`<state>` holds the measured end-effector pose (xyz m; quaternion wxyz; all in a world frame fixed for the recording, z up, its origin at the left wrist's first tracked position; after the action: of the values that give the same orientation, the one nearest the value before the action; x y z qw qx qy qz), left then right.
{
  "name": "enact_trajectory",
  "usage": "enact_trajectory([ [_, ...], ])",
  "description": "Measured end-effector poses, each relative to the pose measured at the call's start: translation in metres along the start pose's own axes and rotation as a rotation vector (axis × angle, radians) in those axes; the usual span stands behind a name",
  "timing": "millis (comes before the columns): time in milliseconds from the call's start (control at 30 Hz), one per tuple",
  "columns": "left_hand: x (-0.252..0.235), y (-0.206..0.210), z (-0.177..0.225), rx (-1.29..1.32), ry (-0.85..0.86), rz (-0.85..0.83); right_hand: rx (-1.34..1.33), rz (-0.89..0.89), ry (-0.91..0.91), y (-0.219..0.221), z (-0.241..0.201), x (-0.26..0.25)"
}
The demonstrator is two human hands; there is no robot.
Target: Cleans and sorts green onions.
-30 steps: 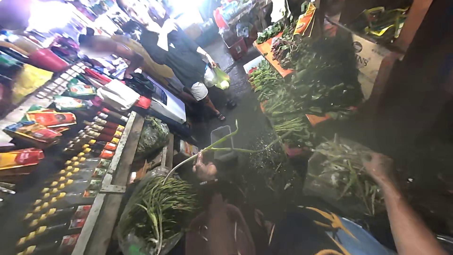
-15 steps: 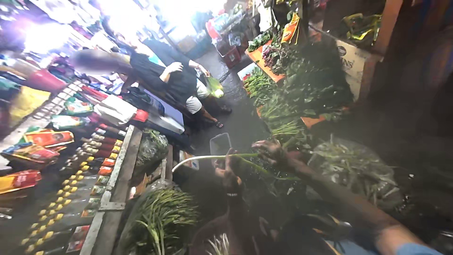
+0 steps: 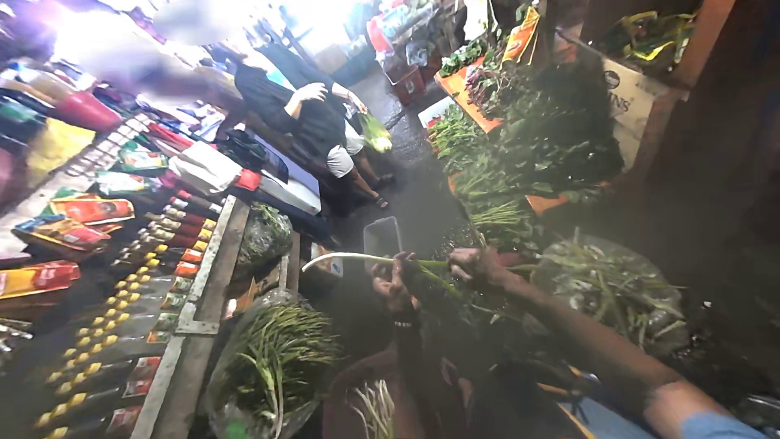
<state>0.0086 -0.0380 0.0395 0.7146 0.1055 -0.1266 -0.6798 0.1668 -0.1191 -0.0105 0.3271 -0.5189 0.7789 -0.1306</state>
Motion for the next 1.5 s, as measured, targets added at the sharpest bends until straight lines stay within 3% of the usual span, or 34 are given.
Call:
enact_trajectory([
  [267,-0.004,0.001,-0.033,0.023,0.0,0.036,-0.011,0.243,0.143,-0.005,0.008,0.008],
  [333,-0.019,-0.013,-0.037,0.059,0.065,0.083,-0.08,0.284,0.308,-0.013,0.023,0.017],
  [433,-0.022,-0.031,0.001,0.037,0.038,0.245,-0.243,0.466,0.547,-0.039,0.076,0.036],
  [533,0.002,-0.029,0.048,0.042,-0.012,0.292,-0.256,0.606,0.542,-0.076,0.093,0.031],
  [667,-0.005,-0.036,0.027,0.071,0.033,0.148,-0.254,0.444,0.477,-0.078,0.074,0.027],
  [833,-0.009,-0.013,-0.015,0.146,-0.093,-0.19,-0.671,-0.22,0.408,-0.011,0.038,0.004],
  [933,-0.005,-0.006,-0.027,0.225,-0.158,-0.25,-0.969,-0.421,0.412,0.014,0.024,0.006],
  [1033,-0.011,-0.013,-0.032,0.323,-0.197,-0.264,-1.013,-0.427,0.4,0.022,0.022,0.007],
  [1133,-0.016,-0.017,-0.04,0.52,-0.258,-0.293,-0.863,-0.378,0.388,0.022,0.015,0.006],
  [1333,-0.037,-0.023,-0.036,0.888,-0.35,-0.367,-0.675,-0.442,0.299,0.014,0.014,0.013],
  [1500,-0.056,-0.028,-0.013,0.796,-0.253,-0.089,-0.482,-0.416,0.193,0.004,0.026,0.02],
])
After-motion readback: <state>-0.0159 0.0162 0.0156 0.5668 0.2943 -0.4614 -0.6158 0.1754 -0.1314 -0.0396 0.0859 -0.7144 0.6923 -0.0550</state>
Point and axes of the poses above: each hand's wrist, its own x-axis away from the middle knuckle, its own y-axis out of the palm, z = x × y, the point moved 2 cm from there along -x, towards the middle knuckle, and after that the axes turned 9 degrees about z, right-handed, at the moved point
